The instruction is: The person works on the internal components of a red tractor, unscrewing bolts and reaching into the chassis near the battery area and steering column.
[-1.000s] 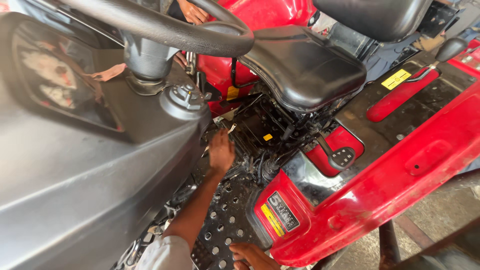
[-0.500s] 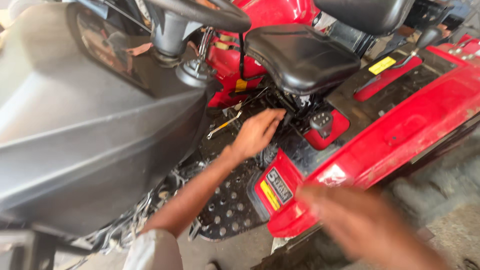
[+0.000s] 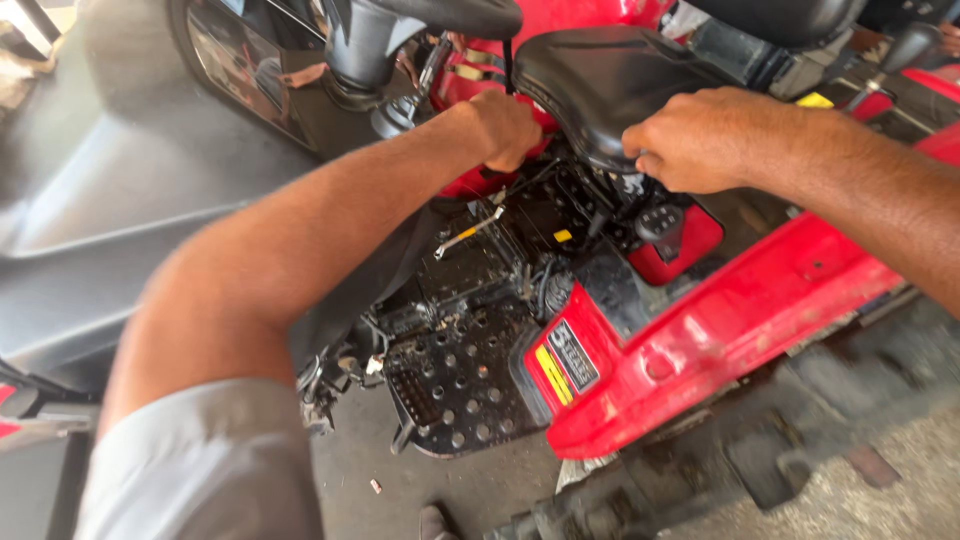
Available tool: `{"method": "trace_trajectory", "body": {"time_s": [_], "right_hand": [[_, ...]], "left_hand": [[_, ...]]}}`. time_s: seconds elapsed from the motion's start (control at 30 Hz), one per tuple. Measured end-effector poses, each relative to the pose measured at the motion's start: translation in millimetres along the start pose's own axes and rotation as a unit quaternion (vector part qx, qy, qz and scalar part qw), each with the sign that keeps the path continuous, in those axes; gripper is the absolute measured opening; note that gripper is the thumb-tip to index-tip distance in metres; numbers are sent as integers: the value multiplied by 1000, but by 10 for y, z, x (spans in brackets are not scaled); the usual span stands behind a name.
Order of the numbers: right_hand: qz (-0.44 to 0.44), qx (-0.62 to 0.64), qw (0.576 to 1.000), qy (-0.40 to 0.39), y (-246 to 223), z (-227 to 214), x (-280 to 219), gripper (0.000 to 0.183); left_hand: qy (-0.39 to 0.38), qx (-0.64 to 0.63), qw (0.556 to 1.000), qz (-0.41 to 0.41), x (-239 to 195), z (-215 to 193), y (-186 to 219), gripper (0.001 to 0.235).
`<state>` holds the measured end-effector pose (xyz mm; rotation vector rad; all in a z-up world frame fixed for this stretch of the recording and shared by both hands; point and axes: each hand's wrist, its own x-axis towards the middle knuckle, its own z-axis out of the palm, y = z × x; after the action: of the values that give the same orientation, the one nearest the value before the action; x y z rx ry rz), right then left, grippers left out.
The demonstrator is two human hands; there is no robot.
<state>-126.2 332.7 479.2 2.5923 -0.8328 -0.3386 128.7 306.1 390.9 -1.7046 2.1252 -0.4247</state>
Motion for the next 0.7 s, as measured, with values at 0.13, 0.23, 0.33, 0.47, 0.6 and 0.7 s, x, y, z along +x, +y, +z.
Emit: {"method": "trace_trajectory", "body": {"time_s": [0.13, 0.23, 0.33, 0.47, 0.6, 0.7], "right_hand": [[-17, -17, 999, -24, 47, 175, 415, 27], [-38, -1, 999, -37, -18, 353, 643, 25], [-96, 2, 994, -49, -143, 555, 773, 21], [-141, 73, 986, -58, -260, 849, 723, 22], [-188, 126, 973, -38, -323, 969, 696, 18], [-158, 131, 975, -83, -361, 967, 682, 16]], "left_hand": [[-11, 30, 998, 54, -46, 185, -139, 35], [-51, 26, 997, 58, -56, 344, -175, 35], [-96, -16, 993, 68, -6, 540, -146, 38], [-31, -14, 989, 147, 83, 829, -91, 32], [22, -79, 979, 189, 178, 929, -20, 29], [24, -121, 974, 192, 166, 906, -3, 29]]}}
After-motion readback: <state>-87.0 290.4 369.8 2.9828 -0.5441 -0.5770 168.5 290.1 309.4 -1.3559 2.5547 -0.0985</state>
